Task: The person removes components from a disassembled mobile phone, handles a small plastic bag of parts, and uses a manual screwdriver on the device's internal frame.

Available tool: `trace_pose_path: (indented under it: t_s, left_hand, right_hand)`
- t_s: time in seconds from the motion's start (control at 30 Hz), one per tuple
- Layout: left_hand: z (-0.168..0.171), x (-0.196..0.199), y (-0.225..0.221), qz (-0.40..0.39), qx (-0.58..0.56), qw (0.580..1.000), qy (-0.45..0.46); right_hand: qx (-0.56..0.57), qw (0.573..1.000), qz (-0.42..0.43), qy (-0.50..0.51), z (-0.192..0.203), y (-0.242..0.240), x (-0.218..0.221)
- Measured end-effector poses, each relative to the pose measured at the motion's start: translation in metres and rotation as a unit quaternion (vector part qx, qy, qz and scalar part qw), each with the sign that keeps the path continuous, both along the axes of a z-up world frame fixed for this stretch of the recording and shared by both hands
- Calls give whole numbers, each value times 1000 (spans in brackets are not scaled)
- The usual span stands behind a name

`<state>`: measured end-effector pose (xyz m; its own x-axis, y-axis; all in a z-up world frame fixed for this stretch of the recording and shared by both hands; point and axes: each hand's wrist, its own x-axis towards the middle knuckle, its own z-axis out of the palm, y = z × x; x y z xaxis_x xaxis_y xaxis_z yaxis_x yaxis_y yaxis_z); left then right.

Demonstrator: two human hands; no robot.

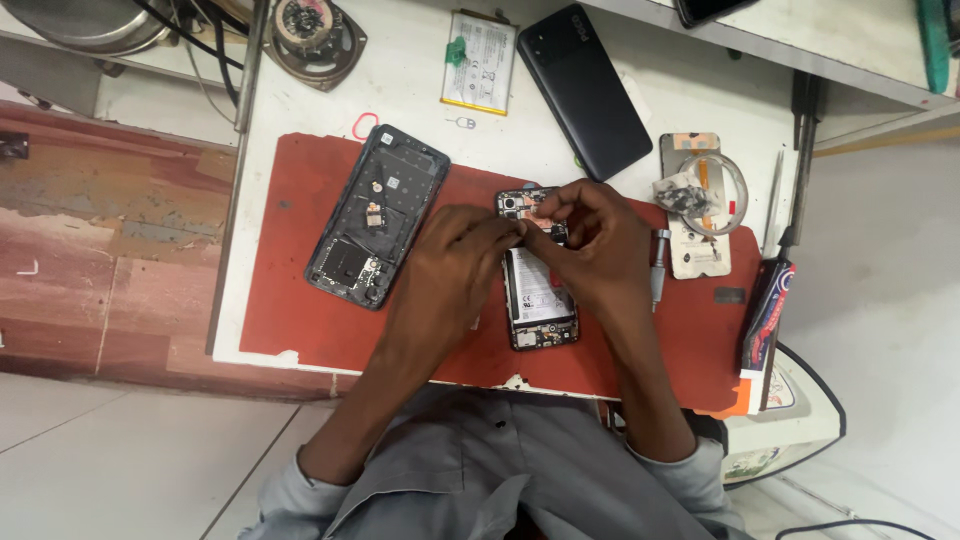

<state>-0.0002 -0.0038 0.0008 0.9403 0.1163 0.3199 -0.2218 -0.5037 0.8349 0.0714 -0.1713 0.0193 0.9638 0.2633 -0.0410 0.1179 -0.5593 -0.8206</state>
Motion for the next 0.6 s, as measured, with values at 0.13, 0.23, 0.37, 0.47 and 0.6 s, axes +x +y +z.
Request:
trace_pose_path:
  t_s: [0.13, 0.23, 0.37, 0.47, 0.6]
  left_hand:
    - [16, -17, 9, 97, 48, 993, -40]
    - [31, -36, 30, 193, 100, 976, 7]
    - [44, -54, 58, 216, 92, 968, 83]
    - [43, -59, 60, 202, 91, 967, 123]
    - [36, -64, 52, 178, 98, 973, 109]
  right_hand:
    - [13, 1000, -4, -2, 0, 0, -2]
    - [7, 1000, -10, 10, 2, -1, -2]
    - [-19, 1000, -11, -8, 7, 2, -6]
    - [-20, 1000, -9, -19, 9, 7, -8]
    - [-20, 1000, -11, -15, 8, 7, -12]
